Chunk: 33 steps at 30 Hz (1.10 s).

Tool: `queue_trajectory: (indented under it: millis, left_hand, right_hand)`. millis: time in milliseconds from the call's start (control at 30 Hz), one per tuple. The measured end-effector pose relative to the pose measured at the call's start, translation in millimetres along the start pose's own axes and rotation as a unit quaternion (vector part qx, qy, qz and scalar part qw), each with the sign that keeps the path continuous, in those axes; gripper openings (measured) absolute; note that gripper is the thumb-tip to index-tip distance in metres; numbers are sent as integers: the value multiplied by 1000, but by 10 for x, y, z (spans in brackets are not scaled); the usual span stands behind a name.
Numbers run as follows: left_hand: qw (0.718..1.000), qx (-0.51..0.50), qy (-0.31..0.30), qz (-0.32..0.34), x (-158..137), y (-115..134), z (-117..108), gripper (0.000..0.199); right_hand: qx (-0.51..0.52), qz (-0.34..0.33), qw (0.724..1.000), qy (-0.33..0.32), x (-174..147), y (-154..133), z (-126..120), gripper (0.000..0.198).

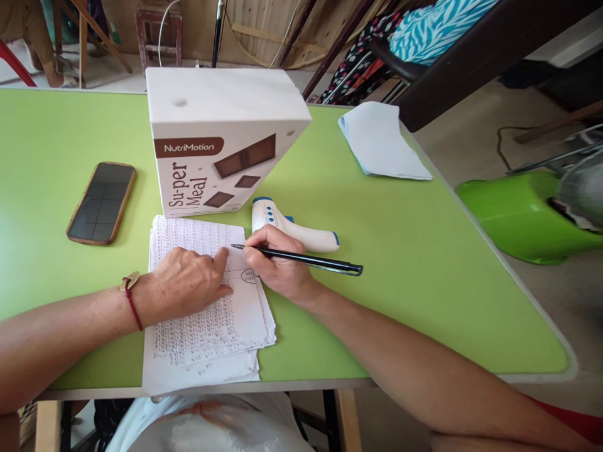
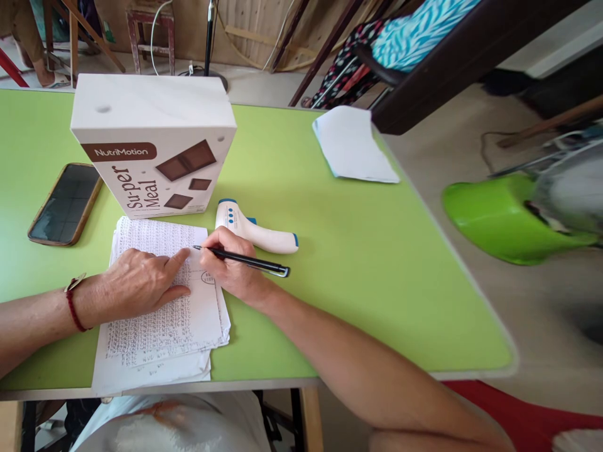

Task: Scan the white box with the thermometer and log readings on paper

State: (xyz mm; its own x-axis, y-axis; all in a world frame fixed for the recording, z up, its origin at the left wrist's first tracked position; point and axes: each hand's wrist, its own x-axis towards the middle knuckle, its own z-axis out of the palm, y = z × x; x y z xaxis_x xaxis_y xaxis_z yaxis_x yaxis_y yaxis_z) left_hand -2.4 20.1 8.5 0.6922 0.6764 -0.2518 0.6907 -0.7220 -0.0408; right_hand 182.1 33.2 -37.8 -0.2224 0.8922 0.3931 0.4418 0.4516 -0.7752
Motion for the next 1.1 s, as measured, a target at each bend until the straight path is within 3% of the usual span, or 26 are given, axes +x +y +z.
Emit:
queue_trajectory:
  millis: [1100]
  left_hand:
    - [1000, -7, -7, -6, 19, 0, 22, 58]
  right_hand:
    - [-7, -15, 1000, 9, 9, 7, 16, 10]
